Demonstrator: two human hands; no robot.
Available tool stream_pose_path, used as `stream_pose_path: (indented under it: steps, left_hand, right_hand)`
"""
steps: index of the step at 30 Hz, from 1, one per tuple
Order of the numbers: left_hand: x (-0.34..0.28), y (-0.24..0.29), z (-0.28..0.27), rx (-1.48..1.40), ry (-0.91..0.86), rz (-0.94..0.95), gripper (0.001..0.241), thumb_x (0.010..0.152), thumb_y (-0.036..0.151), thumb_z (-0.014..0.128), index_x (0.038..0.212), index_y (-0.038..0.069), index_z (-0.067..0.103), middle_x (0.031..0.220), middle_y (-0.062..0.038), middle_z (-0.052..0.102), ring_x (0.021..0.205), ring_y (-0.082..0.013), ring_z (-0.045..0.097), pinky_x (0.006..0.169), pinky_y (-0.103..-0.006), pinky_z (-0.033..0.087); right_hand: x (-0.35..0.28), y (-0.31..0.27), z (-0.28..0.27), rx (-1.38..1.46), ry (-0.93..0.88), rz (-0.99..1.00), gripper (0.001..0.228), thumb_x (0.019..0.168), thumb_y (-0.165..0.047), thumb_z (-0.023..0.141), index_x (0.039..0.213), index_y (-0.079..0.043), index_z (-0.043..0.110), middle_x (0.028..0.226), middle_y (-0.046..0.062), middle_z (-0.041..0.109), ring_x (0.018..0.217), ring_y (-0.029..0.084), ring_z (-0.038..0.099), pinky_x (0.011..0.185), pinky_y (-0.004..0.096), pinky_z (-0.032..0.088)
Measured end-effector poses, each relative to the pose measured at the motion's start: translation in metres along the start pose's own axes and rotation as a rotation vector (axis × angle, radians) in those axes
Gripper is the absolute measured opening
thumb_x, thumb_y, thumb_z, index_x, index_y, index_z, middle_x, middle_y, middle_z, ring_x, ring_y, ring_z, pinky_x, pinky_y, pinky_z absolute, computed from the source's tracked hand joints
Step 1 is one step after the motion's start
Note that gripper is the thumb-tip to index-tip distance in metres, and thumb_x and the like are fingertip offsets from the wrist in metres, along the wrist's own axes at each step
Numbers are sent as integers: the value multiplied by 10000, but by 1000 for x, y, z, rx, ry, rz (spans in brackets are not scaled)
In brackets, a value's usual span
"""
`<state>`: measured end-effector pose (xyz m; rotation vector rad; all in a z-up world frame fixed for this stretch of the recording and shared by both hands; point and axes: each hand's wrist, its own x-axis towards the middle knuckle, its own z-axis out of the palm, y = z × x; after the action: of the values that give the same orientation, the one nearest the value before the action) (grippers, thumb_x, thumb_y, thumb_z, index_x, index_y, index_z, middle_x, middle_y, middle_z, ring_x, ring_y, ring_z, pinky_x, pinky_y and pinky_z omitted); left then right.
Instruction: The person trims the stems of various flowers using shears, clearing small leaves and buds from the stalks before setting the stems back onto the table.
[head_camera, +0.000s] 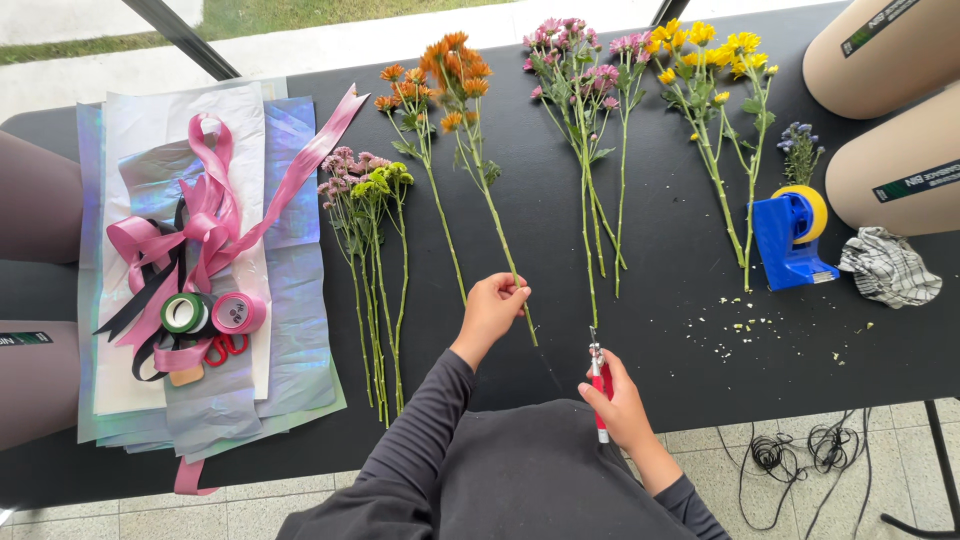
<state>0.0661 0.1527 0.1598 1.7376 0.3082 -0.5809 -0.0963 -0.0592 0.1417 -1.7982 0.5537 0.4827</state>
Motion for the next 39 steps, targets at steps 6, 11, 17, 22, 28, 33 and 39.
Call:
stream_pose_path:
  steps: [6, 11, 17, 22, 28, 33, 39]
  left_hand:
    - [-51, 14, 33, -30, 98, 169, 118, 903, 165, 746, 839, 112, 663, 854, -13, 642, 630, -117, 688, 653, -249, 583]
    - [-70, 24, 88, -91, 61, 196, 173, 886, 184, 757, 834, 135, 599, 819, -3, 637, 656, -119, 698, 663, -254, 566]
    - [-77, 31, 177, -454, -102, 201, 192, 857, 98, 802, 902, 82, 616, 867, -73, 717, 762, -152, 730, 692, -278, 626]
    - [-72, 28, 254, -697, -139, 196, 324, 862, 1, 822, 909, 25, 503, 920, -147, 715, 794, -189, 768, 697, -296, 692]
    - [-63, 24, 318, -770, -6, 211, 361, 876, 1, 819, 847, 45, 462, 922, -167, 725, 801, -213, 774, 712, -296, 690]
    - [-60, 26, 371, -820, 115, 72, 364, 859, 38, 846, 804, 84, 489, 912, -123, 768, 800, -203, 785, 715, -284, 685]
    - [-52, 13, 420, -898, 131, -47, 364, 868, 65, 847, 807, 108, 490, 944, -83, 782, 829, -185, 788, 746, -235, 669]
  right_hand:
    - [-15, 29, -34, 29, -41, -49, 645, 824, -295, 652, 1445, -164, 534, 1055, 4, 602, 874, 141, 584, 842, 312, 505]
    - [-20, 50, -82, 16, -61, -107, 660, 812, -329, 663, 1440, -169, 539, 1057, -5, 612, 906, 135, 591, 857, 303, 496]
    - [-22, 73, -165, 12, -78, -212, 680, 815, -331, 672, 1452, -145, 521, 1071, -6, 624, 886, 124, 600, 858, 295, 499]
    - [2, 117, -220, 185, -129, -373, 735, 833, -319, 718, 1476, -55, 478, 1079, 127, 619, 819, 175, 592, 746, 359, 504]
    - [6, 130, -270, 383, -212, -446, 729, 856, -333, 650, 1489, -30, 452, 1059, 128, 572, 819, 157, 538, 724, 312, 477]
    - [16, 148, -301, 406, -259, -449, 711, 912, -364, 605, 1493, -8, 401, 1091, 154, 555, 871, 184, 554, 755, 331, 499]
    - [25, 152, -315, 422, -183, -453, 661, 961, -379, 572, 1473, -15, 368, 1123, 149, 514, 912, 189, 524, 790, 334, 484]
